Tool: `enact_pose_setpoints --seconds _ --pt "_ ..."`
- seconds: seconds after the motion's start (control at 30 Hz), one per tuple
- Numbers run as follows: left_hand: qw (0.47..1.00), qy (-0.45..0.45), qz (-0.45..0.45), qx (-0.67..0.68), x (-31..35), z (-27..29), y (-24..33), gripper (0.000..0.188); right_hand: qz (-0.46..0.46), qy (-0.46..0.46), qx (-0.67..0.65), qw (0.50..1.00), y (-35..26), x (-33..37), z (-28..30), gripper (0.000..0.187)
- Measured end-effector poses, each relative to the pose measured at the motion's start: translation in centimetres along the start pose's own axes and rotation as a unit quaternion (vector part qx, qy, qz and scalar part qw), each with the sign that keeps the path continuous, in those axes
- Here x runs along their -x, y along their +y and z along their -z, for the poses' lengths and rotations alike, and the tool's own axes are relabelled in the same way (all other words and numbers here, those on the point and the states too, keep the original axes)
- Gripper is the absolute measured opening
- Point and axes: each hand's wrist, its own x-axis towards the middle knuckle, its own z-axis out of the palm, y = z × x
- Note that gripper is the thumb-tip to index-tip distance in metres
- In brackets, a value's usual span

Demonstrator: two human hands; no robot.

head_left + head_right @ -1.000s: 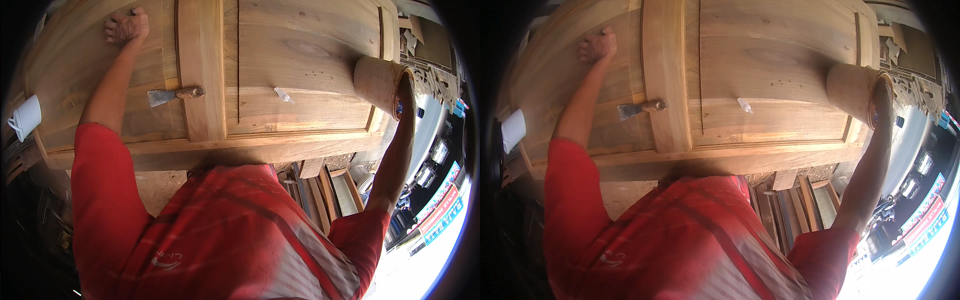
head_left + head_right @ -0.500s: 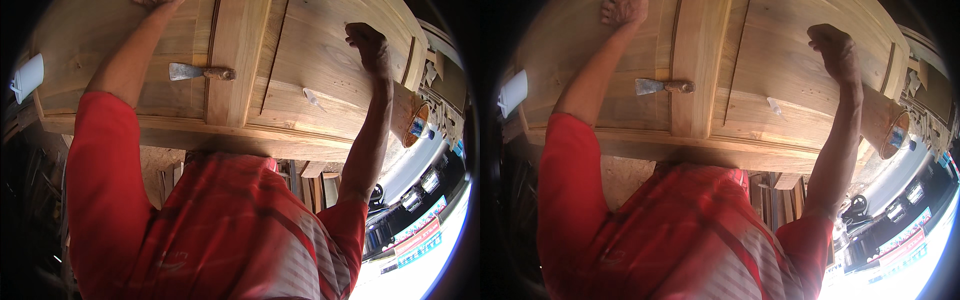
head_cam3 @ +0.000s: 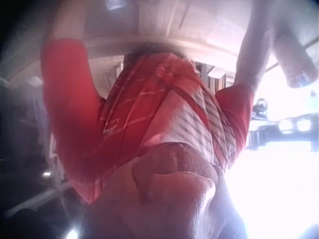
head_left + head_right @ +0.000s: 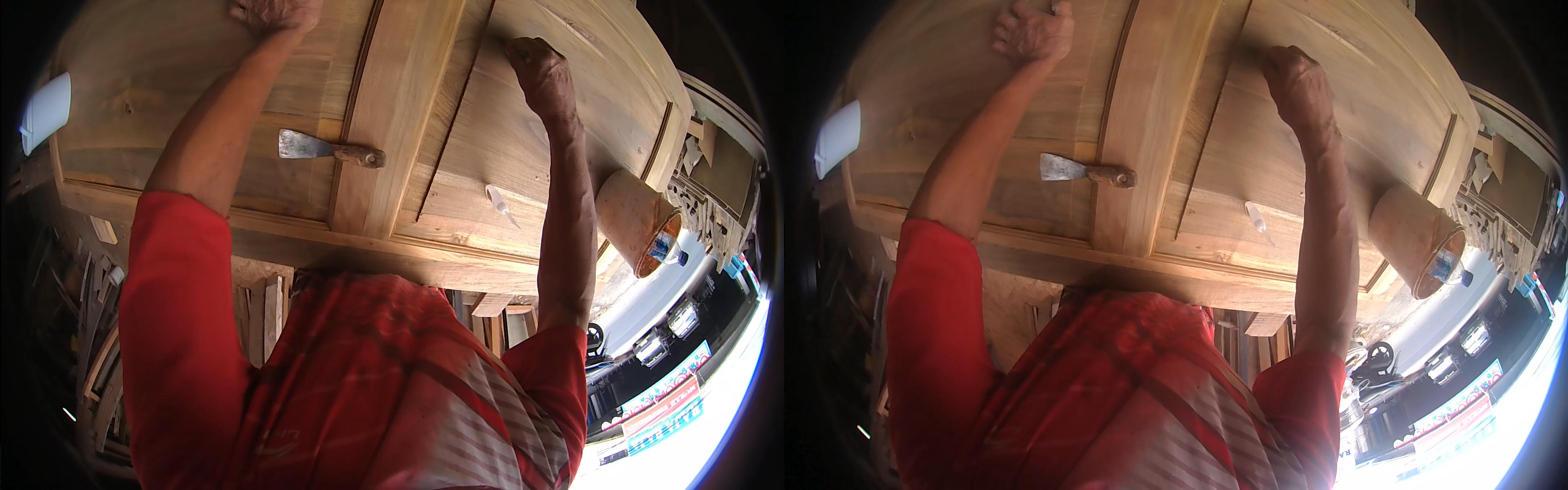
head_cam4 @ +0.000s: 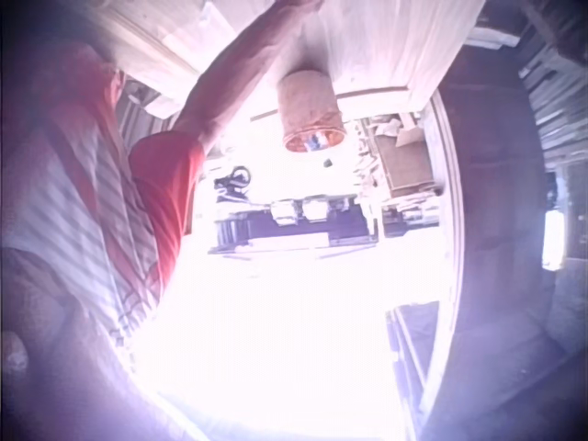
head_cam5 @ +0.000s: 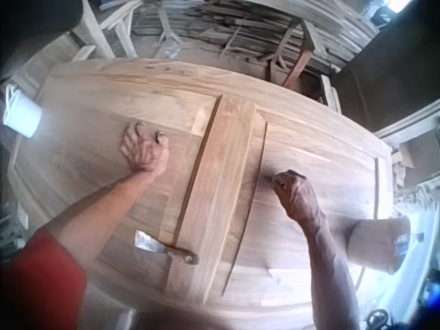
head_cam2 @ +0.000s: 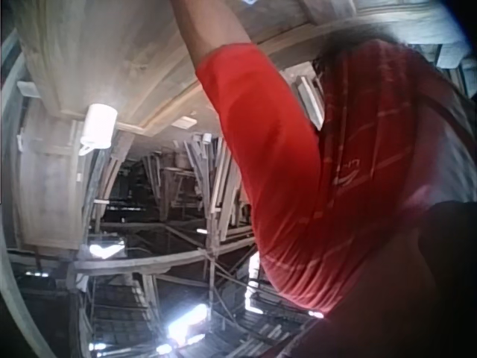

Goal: The person applies adhesive from a bottle to the joints and surfaces of a wooden door and then uses a putty knife to scrape or level the wood surface.

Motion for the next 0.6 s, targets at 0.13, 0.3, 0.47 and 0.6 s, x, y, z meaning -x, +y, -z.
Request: enact_pose_setpoints --seconds 0.13,0.3,0.47,0.6 --pt "1.0 0.017 -0.014 0.002 -0.3 -0.6 -0.7 0.07 -0.134 0.024 -0.014 0.991 -2.1 0.5 -0.1 0.013" --pt "0.997 0.05 -0.047 0.033 -0.1 -1.4 -0.7 0.072 -0.093 0.069 0.002 0.993 -2.9 2.9 -1.1 0.04" --pt "0.999 -0.028 -0.012 -0.024 -1.4 -3.0 -2.5 0.083 -0.097 0.073 0.087 0.989 -4.2 4.2 -2.6 0.053" --pt "0.999 -0.006 -0.021 -0.031 -1.6 -3.2 -3.0 0.082 -0.128 0.063 0.076 0.987 -4.4 4.4 -2.8 0.05"
